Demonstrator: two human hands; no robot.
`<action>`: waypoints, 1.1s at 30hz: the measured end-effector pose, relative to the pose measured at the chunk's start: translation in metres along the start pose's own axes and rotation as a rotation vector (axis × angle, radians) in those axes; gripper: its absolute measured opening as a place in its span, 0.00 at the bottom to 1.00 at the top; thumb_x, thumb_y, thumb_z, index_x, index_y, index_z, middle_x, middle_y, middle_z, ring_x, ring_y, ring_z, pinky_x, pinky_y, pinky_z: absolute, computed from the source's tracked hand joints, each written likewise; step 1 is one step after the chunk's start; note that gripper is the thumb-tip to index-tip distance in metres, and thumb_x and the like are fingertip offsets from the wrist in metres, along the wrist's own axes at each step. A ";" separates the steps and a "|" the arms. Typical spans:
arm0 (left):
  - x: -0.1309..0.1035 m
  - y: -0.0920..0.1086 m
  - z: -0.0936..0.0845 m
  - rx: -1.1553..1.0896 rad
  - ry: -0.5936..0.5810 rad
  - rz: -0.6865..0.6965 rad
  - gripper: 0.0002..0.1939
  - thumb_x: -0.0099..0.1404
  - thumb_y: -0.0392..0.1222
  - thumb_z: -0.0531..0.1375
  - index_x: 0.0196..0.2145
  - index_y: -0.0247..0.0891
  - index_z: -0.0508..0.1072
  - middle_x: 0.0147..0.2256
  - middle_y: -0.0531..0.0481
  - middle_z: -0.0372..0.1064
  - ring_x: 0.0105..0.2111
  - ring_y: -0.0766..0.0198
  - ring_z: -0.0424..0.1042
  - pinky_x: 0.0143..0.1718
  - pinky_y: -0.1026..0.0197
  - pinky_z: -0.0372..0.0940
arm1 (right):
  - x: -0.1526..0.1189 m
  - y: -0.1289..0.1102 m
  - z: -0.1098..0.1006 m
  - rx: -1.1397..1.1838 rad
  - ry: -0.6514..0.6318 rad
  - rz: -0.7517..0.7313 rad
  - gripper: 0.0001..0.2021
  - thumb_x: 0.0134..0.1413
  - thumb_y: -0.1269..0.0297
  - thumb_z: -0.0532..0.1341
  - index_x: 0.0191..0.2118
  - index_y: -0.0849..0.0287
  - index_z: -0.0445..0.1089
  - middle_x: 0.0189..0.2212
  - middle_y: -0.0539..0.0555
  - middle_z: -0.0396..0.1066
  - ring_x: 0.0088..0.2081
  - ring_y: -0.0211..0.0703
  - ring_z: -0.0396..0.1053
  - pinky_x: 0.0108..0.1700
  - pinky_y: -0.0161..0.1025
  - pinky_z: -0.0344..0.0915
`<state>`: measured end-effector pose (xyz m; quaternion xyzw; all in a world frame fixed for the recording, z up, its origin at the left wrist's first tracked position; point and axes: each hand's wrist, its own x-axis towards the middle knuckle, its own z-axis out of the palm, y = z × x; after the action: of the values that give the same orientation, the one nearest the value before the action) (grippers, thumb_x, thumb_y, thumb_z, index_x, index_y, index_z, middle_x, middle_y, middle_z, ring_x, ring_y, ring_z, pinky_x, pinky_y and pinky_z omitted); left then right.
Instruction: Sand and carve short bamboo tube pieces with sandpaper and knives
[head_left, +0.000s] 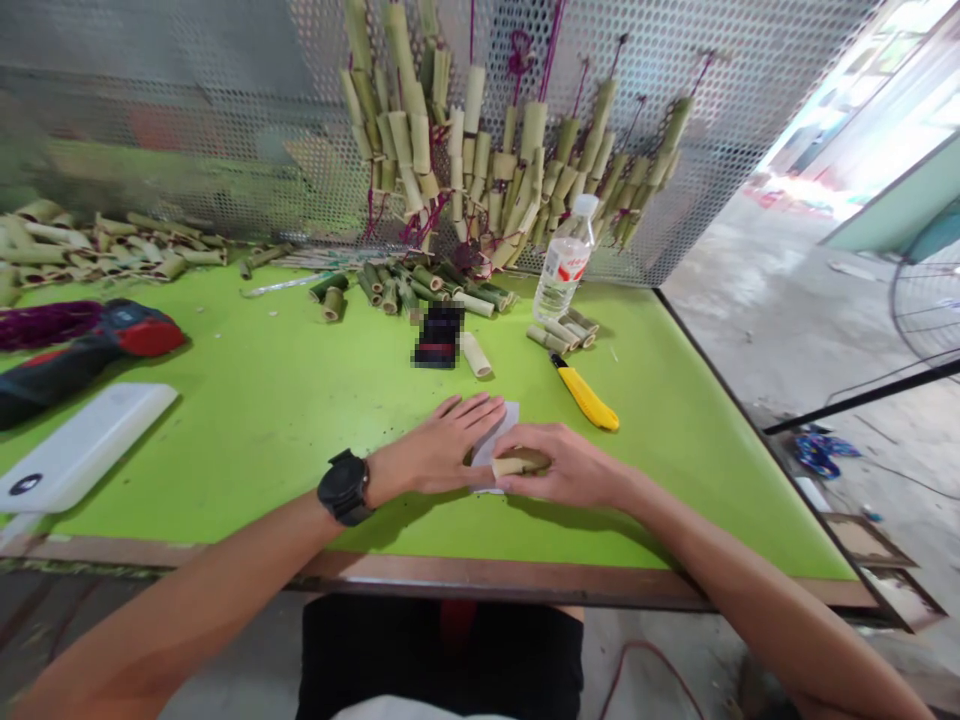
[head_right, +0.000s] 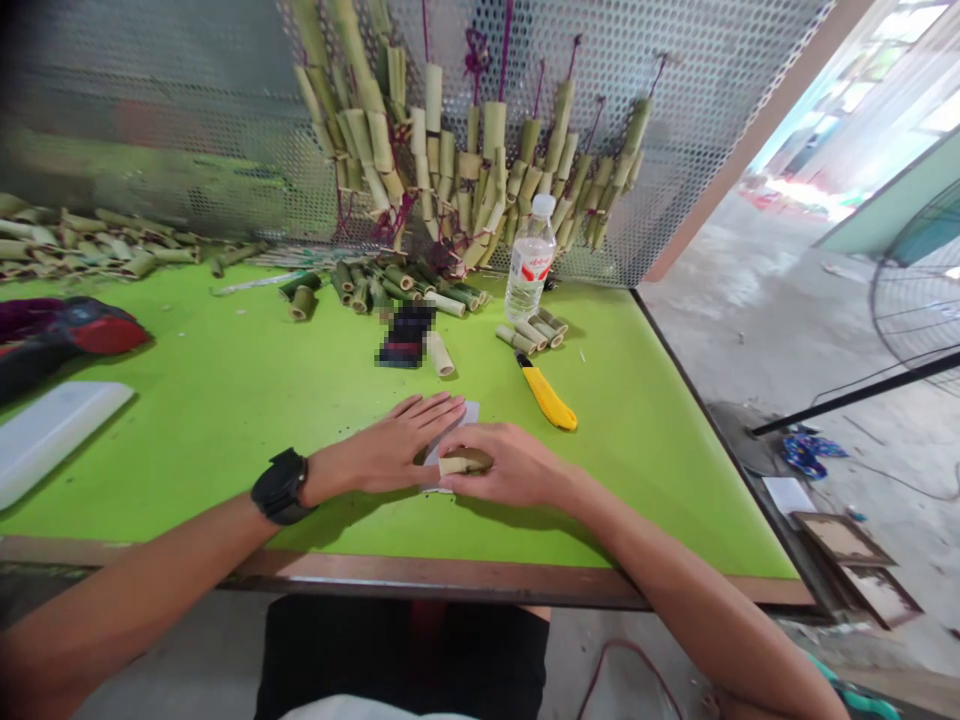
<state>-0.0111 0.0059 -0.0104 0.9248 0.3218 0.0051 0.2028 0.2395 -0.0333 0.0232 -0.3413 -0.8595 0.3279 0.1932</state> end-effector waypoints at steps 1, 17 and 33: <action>0.000 0.001 -0.001 -0.006 0.007 -0.004 0.55 0.74 0.80 0.45 0.82 0.39 0.44 0.81 0.38 0.40 0.81 0.43 0.40 0.79 0.40 0.36 | 0.000 0.003 0.000 -0.038 0.011 -0.003 0.11 0.68 0.56 0.68 0.52 0.53 0.79 0.45 0.54 0.83 0.42 0.46 0.78 0.47 0.39 0.70; 0.003 0.004 -0.004 -0.063 -0.014 -0.046 0.59 0.70 0.81 0.55 0.82 0.39 0.47 0.81 0.40 0.39 0.81 0.43 0.40 0.80 0.40 0.38 | 0.004 0.033 -0.011 -0.054 0.119 0.153 0.14 0.67 0.57 0.69 0.53 0.57 0.82 0.47 0.59 0.84 0.47 0.52 0.81 0.53 0.46 0.75; 0.003 0.001 -0.002 -0.064 0.022 -0.019 0.60 0.68 0.83 0.54 0.82 0.41 0.49 0.81 0.38 0.43 0.81 0.42 0.43 0.79 0.42 0.39 | 0.001 0.030 -0.022 0.048 -0.066 0.132 0.17 0.66 0.48 0.70 0.52 0.53 0.86 0.43 0.54 0.83 0.37 0.42 0.76 0.41 0.38 0.69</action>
<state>-0.0080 0.0076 -0.0088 0.9147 0.3324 0.0237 0.2286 0.2647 -0.0066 0.0184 -0.3814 -0.8329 0.3715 0.1511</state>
